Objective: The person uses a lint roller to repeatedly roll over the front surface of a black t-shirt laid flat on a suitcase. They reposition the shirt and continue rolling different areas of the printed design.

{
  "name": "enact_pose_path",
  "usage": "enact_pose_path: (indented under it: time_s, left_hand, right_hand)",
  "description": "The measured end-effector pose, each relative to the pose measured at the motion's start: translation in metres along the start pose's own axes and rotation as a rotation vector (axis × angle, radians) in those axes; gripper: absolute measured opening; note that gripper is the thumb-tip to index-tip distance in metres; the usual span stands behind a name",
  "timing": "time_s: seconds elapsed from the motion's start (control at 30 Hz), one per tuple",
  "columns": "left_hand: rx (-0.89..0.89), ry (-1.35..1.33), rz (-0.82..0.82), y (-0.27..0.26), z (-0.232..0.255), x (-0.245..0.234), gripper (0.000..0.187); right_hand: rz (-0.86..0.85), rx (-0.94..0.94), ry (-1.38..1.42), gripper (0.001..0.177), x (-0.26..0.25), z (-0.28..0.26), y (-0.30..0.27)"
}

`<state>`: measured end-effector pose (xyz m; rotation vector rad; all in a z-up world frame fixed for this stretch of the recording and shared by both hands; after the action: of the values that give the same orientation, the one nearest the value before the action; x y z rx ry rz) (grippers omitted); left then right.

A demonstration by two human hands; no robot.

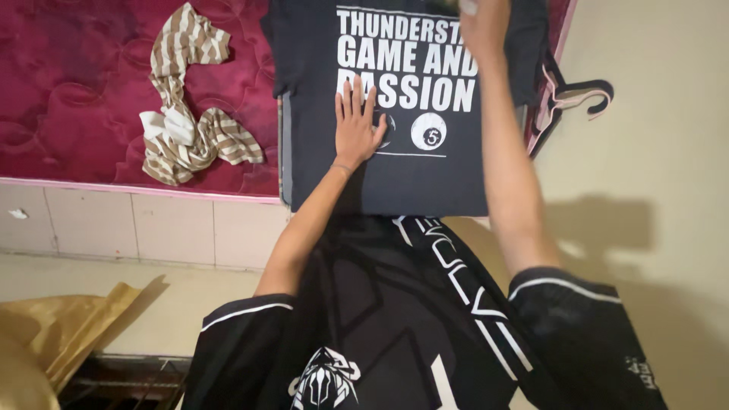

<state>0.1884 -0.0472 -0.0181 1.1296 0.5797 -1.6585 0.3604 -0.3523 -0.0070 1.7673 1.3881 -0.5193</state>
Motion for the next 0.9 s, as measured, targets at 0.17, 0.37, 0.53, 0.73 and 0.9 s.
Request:
enact_pose_path:
  time_s: [0.17,0.37,0.53,0.73,0.9]
  left_hand:
    - [0.000,0.008,-0.004,0.001,-0.004,0.003,0.066]
    - [-0.002,0.046,-0.002,-0.002,-0.003,0.008,0.066]
    - [0.009,0.034,0.027,-0.001,-0.003,0.010,0.067]
    - [-0.015,-0.133,0.019,0.000,-0.010,0.001,0.066]
    - [-0.085,-0.121,0.049,-0.014,-0.034,-0.022,0.049]
  right_hand:
    - [-0.100,-0.061,0.083,0.033,-0.046,-0.129,-0.116]
    - [-0.150,0.115,0.085,0.040,-0.047,-0.185,-0.197]
    - [-0.101,0.093,0.136,0.045,0.008,-0.134,-0.152]
    - [-0.144,-0.039,0.054,0.042,0.056,-0.085,-0.011]
    - [-0.205,0.042,0.012,0.037,0.045,-0.102,0.027]
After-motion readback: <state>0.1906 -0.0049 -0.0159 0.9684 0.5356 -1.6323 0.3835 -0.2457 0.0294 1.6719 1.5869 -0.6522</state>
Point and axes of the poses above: each hand's wrist, its own y-axis towards the middle knuckle, its own x-axis out of the palm, z = x × y, the point moved 4 cm from there along y, towards the middle knuckle, and after that the axes turned 5 degrees about x, right-handed, at the moved point
